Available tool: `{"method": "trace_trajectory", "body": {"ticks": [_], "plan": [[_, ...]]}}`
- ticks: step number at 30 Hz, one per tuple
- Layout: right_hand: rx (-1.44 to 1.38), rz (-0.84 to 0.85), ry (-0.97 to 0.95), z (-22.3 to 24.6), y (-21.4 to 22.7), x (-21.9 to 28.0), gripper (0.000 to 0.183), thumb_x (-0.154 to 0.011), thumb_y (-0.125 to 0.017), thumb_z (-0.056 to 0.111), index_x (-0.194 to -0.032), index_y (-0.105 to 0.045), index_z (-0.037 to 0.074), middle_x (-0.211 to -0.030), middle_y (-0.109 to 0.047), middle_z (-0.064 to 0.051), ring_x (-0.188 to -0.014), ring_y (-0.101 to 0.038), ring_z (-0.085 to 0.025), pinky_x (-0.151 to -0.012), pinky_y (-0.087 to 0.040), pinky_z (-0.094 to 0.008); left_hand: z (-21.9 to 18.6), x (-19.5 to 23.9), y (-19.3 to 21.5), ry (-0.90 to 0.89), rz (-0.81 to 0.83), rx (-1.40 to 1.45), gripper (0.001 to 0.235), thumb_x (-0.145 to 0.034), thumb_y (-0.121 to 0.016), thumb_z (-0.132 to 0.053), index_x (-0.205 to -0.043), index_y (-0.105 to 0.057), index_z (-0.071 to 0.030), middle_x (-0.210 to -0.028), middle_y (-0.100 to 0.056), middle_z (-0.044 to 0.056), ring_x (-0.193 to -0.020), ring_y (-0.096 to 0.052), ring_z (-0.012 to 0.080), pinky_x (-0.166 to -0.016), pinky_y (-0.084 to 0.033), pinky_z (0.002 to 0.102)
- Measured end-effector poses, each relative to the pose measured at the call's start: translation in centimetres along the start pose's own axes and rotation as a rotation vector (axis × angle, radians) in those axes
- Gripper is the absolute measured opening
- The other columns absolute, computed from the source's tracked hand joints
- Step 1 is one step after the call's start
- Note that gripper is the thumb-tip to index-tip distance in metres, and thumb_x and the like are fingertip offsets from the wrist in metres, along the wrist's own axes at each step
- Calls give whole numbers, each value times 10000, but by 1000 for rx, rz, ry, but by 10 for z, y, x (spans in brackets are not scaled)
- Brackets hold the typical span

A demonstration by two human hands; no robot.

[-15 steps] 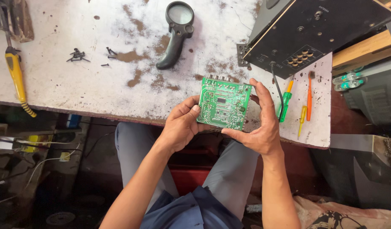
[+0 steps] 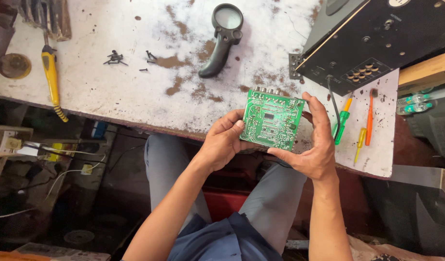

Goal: The person applies flux to a green circuit board using a small brush, then uses a soldering iron to reflow solder joints while viewing the board through a magnifying lamp. The person repeatedly dips the brush into a small container and applies flux to different areas of the board before soldering.

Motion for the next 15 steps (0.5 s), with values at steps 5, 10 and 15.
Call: {"method": "trace_trajectory", "body": {"ticks": [5, 10, 15], "plan": [[4, 20, -18, -2, -1, 2, 1234, -607, -989, 146, -1599, -274, -21, -1643, -376, -205, -1480, -476, -286, -1252, -435, -443, 0, 2, 1, -5, 8, -16, 365, -1115, -424, -158, -1425, -471, 30, -1325, -623, 164, -1205, -651, 291, -1056, -552, 530], [-37, 24, -26, -6, -3, 8, 1234, -612, -983, 123, -1598, -251, 2, -1667, -339, -209, -1506, -452, -285, -1273, -407, -437, 0, 3, -1, -15, 19, -24, 337, -1117, -414, -138, -1420, -478, -5, -1340, -615, 131, -1203, -648, 257, -1048, -553, 514], [28, -12, 46, -12, -2, 15, 1204, -603, -973, 107, -1580, -271, 65, -1673, -329, -204, -1568, -365, -319, -1311, -352, -453, -1, 4, 0, -7, 10, -65, 305, -1111, -413, -78, -1401, -490, -28, -1333, -615, 95, -1206, -638, 224, -1066, -545, 504]]}}
Point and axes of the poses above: each hand's wrist, its own x-axis away from the middle knuckle, its own y-axis out of the back of the hand, z = x × y, the point moved 7 cm from there along -x, towards the middle knuckle
